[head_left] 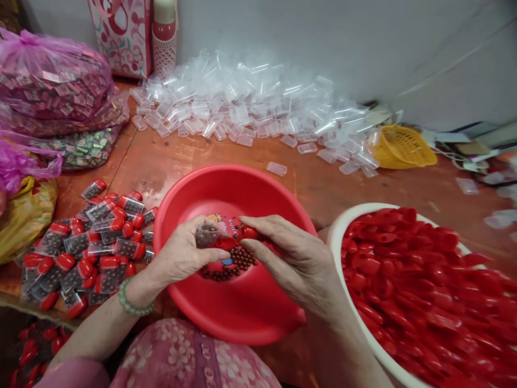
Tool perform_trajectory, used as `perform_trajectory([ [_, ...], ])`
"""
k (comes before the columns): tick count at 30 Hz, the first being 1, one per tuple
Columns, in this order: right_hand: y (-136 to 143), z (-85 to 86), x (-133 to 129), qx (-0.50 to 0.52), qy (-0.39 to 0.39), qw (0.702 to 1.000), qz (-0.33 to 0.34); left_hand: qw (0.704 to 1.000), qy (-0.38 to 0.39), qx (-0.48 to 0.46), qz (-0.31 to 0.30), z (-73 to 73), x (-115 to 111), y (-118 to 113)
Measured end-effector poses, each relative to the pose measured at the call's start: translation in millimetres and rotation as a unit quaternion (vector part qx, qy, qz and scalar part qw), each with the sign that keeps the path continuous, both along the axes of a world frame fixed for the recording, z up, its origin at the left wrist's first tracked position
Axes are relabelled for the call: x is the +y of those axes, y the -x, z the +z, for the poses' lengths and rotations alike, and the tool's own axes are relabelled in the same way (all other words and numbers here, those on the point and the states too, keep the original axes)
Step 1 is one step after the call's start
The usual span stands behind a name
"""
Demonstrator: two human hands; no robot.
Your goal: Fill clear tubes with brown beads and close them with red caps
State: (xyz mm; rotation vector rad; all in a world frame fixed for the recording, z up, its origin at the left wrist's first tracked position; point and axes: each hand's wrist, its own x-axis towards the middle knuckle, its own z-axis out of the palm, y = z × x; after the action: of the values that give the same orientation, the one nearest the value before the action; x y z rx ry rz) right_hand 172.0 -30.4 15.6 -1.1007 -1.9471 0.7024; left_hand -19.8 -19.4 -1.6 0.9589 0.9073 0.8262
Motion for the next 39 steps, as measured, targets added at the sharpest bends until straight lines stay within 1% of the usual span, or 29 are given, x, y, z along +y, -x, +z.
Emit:
perform_trajectory([
  [2, -4, 6.3, 4, -0.055, 0.005, 0.997, 0.049, 1.0, 0.018, -0.018, -0.014, -2.2, 1, 3],
  [6, -5, 14.1, 9, -0.165, 0.009, 0.979, 0.115, 0.998, 0.052, -0.038, -0.007, -4.0, 2, 4],
  [8, -1, 14.4, 10, -0.227, 0.012, 0.965, 0.129, 0.997, 0.061, -0.04, 0.001, -4.9, 3, 3],
  [11, 5, 13.3, 10, -0.301, 0.004, 0.943, 0.144, 0.998, 0.049, -0.047, 0.008, -7.3, 4, 2],
  [13, 7, 12.6, 10, -0.321, 0.0, 0.935, 0.151, 0.998, 0.041, -0.056, 0.012, -9.2, 4, 3],
  [15, 7, 11.2, 11, -0.309, 0.006, 0.939, 0.153, 0.997, 0.037, -0.066, 0.012, -10.6, 4, 5],
  [17, 3, 7.8, 13, -0.251, 0.025, 0.956, 0.15, 0.995, 0.048, -0.091, 0.016, -11.1, 5, 7],
  [18, 1, 5.4, 15, -0.201, 0.037, 0.969, 0.14, 0.991, 0.062, -0.115, 0.017, -11.0, 6, 8],
  [20, -3, -0.2, 20, -0.061, 0.068, 0.992, 0.09, 0.978, 0.096, -0.183, 0.018, -10.3, 7, 10],
  [21, -4, -2.7, 22, 0.019, 0.085, 0.995, 0.053, 0.97, 0.11, -0.218, 0.015, -9.9, 8, 11],
  [22, -3, -4.6, 25, 0.097, 0.103, 0.99, 0.014, 0.962, 0.117, -0.246, 0.009, -9.5, 8, 12],
  [24, 4, -5.7, 30, 0.228, 0.141, 0.962, -0.045, 0.958, 0.114, -0.264, -0.01, -9.1, 9, 14],
  [25, 9, -4.9, 33, 0.276, 0.157, 0.946, -0.062, 0.96, 0.11, -0.258, -0.024, -9.1, 9, 15],
  [27, 22, -1.6, 37, 0.347, 0.182, 0.917, -0.073, 0.964, 0.104, -0.238, -0.048, -9.6, 8, 16],
  [29, 33, 1.7, 39, 0.396, 0.192, 0.895, -0.071, 0.967, 0.104, -0.228, -0.046, -10.2, 6, 15],
  [31, 40, 3.1, 40, 0.426, 0.194, 0.881, -0.067, 0.969, 0.101, -0.223, -0.043, -10.0, 4, 14],
  [34, 41, 1.2, 39, 0.445, 0.2, 0.87, -0.066, 0.97, 0.083, -0.218, -0.073, -7.5, 1, 12],
  [38, 36, -0.4, 34, 0.451, 0.213, 0.864, -0.072, 0.975, 0.049, -0.207, -0.07, -4.4, 0, 14],
  [39, 35, 0.4, 32, 0.446, 0.219, 0.865, -0.069, 0.974, 0.047, -0.209, -0.077, -4.1, -1, 14],
])
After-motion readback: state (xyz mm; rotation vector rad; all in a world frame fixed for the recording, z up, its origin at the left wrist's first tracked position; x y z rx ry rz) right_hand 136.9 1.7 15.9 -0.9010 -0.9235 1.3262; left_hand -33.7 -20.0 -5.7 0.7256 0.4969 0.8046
